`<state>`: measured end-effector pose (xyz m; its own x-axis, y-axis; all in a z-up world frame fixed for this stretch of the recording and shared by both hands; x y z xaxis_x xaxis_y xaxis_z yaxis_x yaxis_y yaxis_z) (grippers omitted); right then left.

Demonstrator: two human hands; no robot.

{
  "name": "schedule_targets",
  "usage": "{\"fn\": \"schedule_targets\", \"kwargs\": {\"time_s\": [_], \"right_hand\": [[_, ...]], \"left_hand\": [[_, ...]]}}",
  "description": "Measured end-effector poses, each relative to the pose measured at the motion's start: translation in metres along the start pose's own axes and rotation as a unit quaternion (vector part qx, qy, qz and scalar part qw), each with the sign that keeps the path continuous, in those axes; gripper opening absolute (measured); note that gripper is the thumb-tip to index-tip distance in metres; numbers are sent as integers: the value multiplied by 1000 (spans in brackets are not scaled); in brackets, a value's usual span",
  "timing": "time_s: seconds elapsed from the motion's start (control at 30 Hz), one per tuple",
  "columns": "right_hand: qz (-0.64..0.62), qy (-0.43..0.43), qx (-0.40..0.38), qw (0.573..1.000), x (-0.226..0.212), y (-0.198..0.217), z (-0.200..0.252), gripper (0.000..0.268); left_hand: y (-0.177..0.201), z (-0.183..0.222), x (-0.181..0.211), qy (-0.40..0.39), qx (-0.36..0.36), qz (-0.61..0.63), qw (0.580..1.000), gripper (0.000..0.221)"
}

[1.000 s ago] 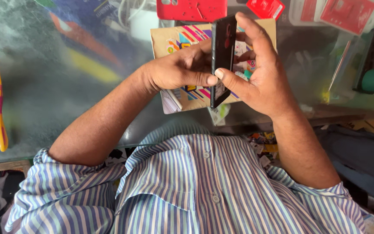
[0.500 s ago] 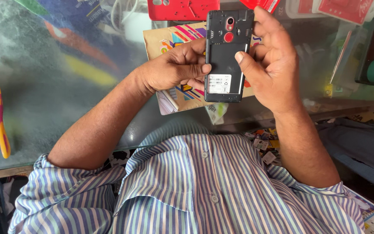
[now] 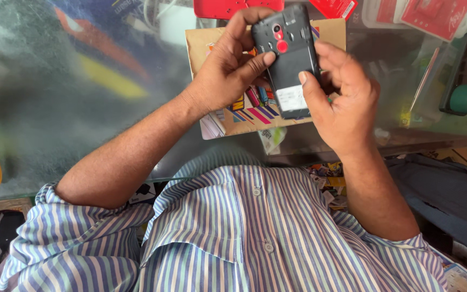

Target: The person uses a thin metal tool to pry and open a mobile phone, removes the battery, and uses a screwdriver to loosen internal components.

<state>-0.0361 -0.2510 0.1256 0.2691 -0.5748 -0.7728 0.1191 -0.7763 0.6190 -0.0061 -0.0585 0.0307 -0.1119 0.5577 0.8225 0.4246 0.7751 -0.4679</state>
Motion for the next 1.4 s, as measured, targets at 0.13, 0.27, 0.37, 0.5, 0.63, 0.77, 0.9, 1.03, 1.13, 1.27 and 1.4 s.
{"fn": "schedule_targets", "kwargs": {"time_s": [0.13, 0.27, 0.37, 0.5, 0.63, 0.77, 0.9, 1.03, 1.13, 1.27, 1.4], "right_hand": [[132, 97, 41, 986, -12, 16, 6, 21], [266, 201, 30, 942, -32, 35, 4, 20], [311, 243, 17, 919, -50, 41, 2, 19], [349, 296, 1, 889, -69, 36, -4, 16], [333, 346, -44, 876, -74, 21, -4, 23], [204, 286, -18, 936, -68, 18, -4, 50], [-128, 95, -62, 985, -48, 13, -9, 54], [-161, 52, -70, 983, -27, 9, -4, 46], [-169, 37, -53, 984, -18, 3, -4, 45], [-161, 41, -36, 985, -16, 0, -7, 45], [-186, 44, -28, 981, -14, 1, -7, 36]], "left_hand": [[2, 1, 1, -34, -39, 37, 998, 32], [-11, 5, 4, 70, -125, -60, 988, 40], [-16, 9, 18, 129, -208, -19, 969, 63], [-15, 9, 25, 175, -230, 56, 956, 70], [-12, 12, 22, 201, -245, 30, 948, 75], [-17, 9, 20, 175, -258, 71, 948, 90], [-24, 7, 18, 163, -230, 90, 955, 89], [-21, 8, 11, 193, -208, 61, 957, 82], [-19, 9, 7, 199, -191, 53, 960, 88], [-19, 8, 1, 181, -181, 63, 965, 96], [-19, 9, -1, 178, -183, 44, 966, 103]]}}
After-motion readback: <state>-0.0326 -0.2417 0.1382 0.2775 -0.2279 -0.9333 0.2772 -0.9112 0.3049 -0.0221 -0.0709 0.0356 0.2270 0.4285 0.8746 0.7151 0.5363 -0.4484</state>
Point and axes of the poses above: each hand's wrist, its own z-axis away from the middle knuckle, its own y-axis out of the back of the hand, x = y × z, the point moved 4 cm from there along -z, towards the middle knuckle, and after that the axes turned 5 degrees about -y, right-handed, at the moved point
